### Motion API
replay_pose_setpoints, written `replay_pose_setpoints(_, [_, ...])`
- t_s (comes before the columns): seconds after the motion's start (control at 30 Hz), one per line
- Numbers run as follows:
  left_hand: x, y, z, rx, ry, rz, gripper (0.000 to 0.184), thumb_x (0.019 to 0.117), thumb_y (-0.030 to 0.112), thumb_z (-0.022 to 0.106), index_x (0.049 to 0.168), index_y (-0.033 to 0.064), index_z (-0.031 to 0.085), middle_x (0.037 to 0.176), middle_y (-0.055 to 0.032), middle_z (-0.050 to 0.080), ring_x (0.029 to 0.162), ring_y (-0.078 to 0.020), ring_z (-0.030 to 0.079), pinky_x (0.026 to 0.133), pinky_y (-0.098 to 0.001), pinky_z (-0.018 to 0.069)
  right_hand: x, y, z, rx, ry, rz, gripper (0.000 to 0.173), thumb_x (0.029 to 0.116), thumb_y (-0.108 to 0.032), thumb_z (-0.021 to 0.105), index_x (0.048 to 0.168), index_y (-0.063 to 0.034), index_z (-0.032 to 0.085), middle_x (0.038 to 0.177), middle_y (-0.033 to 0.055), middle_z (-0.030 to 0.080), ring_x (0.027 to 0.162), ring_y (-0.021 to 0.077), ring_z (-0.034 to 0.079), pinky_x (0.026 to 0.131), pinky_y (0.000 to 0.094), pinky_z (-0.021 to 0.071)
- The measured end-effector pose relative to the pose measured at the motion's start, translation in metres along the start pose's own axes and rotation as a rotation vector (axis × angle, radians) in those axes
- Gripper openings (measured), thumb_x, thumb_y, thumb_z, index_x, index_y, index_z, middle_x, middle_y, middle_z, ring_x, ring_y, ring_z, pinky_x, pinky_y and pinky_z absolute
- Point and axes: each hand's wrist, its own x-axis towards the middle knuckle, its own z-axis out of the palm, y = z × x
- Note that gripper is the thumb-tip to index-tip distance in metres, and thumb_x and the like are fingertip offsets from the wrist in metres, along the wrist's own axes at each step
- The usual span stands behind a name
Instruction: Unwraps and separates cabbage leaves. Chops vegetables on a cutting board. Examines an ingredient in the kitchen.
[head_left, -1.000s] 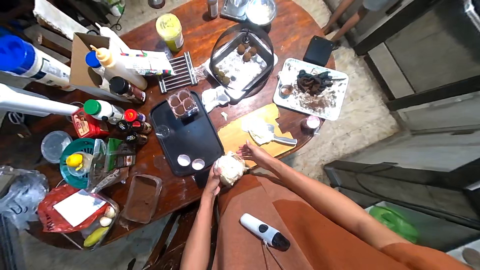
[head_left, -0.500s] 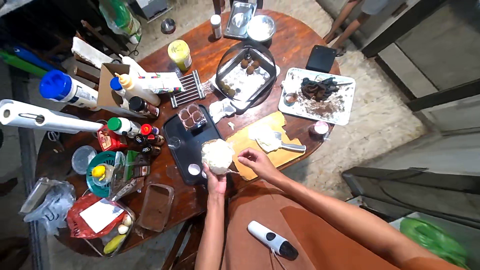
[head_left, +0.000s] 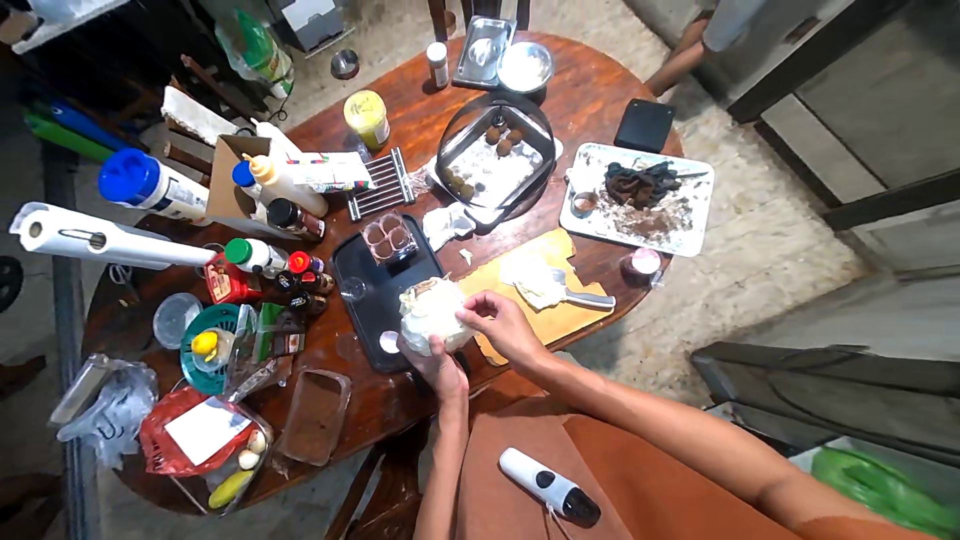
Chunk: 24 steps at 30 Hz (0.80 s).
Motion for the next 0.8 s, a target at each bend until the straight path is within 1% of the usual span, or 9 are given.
replay_pose_setpoints(0.1, [0.002, 0.005, -0.001, 0.030, 0.000, 0.095, 0.114, 0.0687, 0.052, 0.089, 0.151, 0.0050, 0.026, 0.137, -0.0149, 0.053, 0.120, -0.0200, 0.060, 0.098, -0.0394, 0.0554, 0.000, 0.001, -0.002, 0.174, -0.036, 0.057, 0.023, 0.0927, -0.022, 0.078, 0.101, -0.0023, 0.071, 0.094, 0.0090, 0.072, 0.088, 0.0169, 0.069, 0.084, 0.0343, 0.0585])
replay_pose_setpoints(0.23, [0.002, 0.012, 0.000, 0.097, -0.007, 0.167, 0.114, 0.0683, 0.050, 0.089, 0.149, 0.0005, 0.027, 0.138, -0.0164, 0.052, 0.122, -0.0185, 0.058, 0.100, -0.0360, 0.0538, 0.004, 0.003, -0.006, 0.162, -0.064, 0.092, 0.019, 0.0957, -0.022, 0.074, 0.097, -0.0032, 0.070, 0.091, 0.0073, 0.070, 0.087, 0.0147, 0.066, 0.083, 0.0325, 0.0560])
replay_pose_setpoints(0.33, [0.004, 0.013, 0.000, 0.094, 0.008, 0.156, 0.112, 0.0685, 0.049, 0.089, 0.149, 0.0003, 0.028, 0.137, -0.0165, 0.052, 0.122, -0.0183, 0.058, 0.100, -0.0359, 0.0536, 0.005, 0.004, -0.009, 0.196, -0.071, 0.054, 0.019, 0.1028, -0.020, 0.063, 0.103, -0.0019, 0.069, 0.095, 0.0079, 0.069, 0.090, 0.0144, 0.066, 0.086, 0.0327, 0.0560])
replay_pose_setpoints(0.43, [0.007, 0.013, -0.001, 0.036, 0.071, 0.036, 0.110, 0.0702, 0.051, 0.088, 0.151, 0.0068, 0.028, 0.134, -0.0150, 0.055, 0.117, -0.0201, 0.061, 0.095, -0.0398, 0.0563, 0.006, 0.002, -0.016, 0.274, 0.005, -0.020, 0.018, 0.1097, -0.017, 0.048, 0.108, -0.0009, 0.057, 0.090, 0.0108, 0.073, 0.084, 0.0178, 0.072, 0.083, 0.0357, 0.0601])
replay_pose_setpoints(0.5, [0.008, 0.016, -0.001, 0.036, 0.101, -0.048, 0.101, 0.0793, 0.051, 0.080, 0.154, 0.0107, 0.024, 0.136, -0.0155, 0.054, 0.116, -0.0217, 0.061, 0.094, -0.0414, 0.0563, 0.009, 0.002, -0.021, 0.267, 0.077, -0.041, 0.018, 0.1107, -0.018, 0.046, 0.107, -0.0021, 0.054, 0.080, 0.0097, 0.071, 0.075, 0.0181, 0.071, 0.076, 0.0349, 0.0604])
replay_pose_setpoints(0.57, [0.010, 0.018, -0.001, 0.028, 0.116, -0.081, 0.086, 0.0891, 0.039, 0.073, 0.155, 0.0123, 0.024, 0.137, -0.0168, 0.054, 0.116, -0.0232, 0.061, 0.093, -0.0421, 0.0564, 0.011, 0.002, -0.023, 0.220, 0.131, -0.068, 0.018, 0.1107, -0.020, 0.045, 0.106, -0.0038, 0.053, 0.074, 0.0073, 0.067, 0.068, 0.0164, 0.068, 0.071, 0.0332, 0.0587])
replay_pose_setpoints(0.6, [0.011, 0.019, 0.000, 0.024, 0.127, -0.089, 0.081, 0.0912, 0.035, 0.070, 0.154, 0.0129, 0.025, 0.137, -0.0170, 0.053, 0.116, -0.0238, 0.061, 0.092, -0.0423, 0.0563, 0.013, 0.001, -0.024, 0.190, 0.165, -0.077, 0.018, 0.1104, -0.020, 0.046, 0.106, -0.0044, 0.054, 0.072, 0.0064, 0.065, 0.066, 0.0157, 0.066, 0.068, 0.0325, 0.0572])
replay_pose_setpoints(0.7, [0.012, 0.023, 0.005, 0.016, 0.143, -0.147, 0.067, 0.1008, 0.035, 0.058, 0.156, 0.0169, 0.024, 0.142, -0.0169, 0.051, 0.121, -0.0261, 0.058, 0.097, -0.0452, 0.0537, 0.020, -0.003, -0.031, 0.121, 0.221, -0.094, 0.018, 0.1096, -0.023, 0.049, 0.109, -0.0056, 0.055, 0.070, 0.0055, 0.063, 0.061, 0.0157, 0.063, 0.062, 0.0319, 0.0553])
replay_pose_setpoints(0.8, [0.015, 0.028, 0.008, 0.000, 0.164, -0.220, 0.055, 0.1072, 0.033, 0.049, 0.156, 0.0186, 0.027, 0.143, -0.0173, 0.051, 0.124, -0.0283, 0.058, 0.099, -0.0476, 0.0528, 0.028, 0.002, -0.035, 0.090, 0.225, -0.114, 0.017, 0.1084, -0.024, 0.053, 0.109, -0.0071, 0.056, 0.071, 0.0057, 0.062, 0.058, 0.0161, 0.061, 0.056, 0.0311, 0.0533])
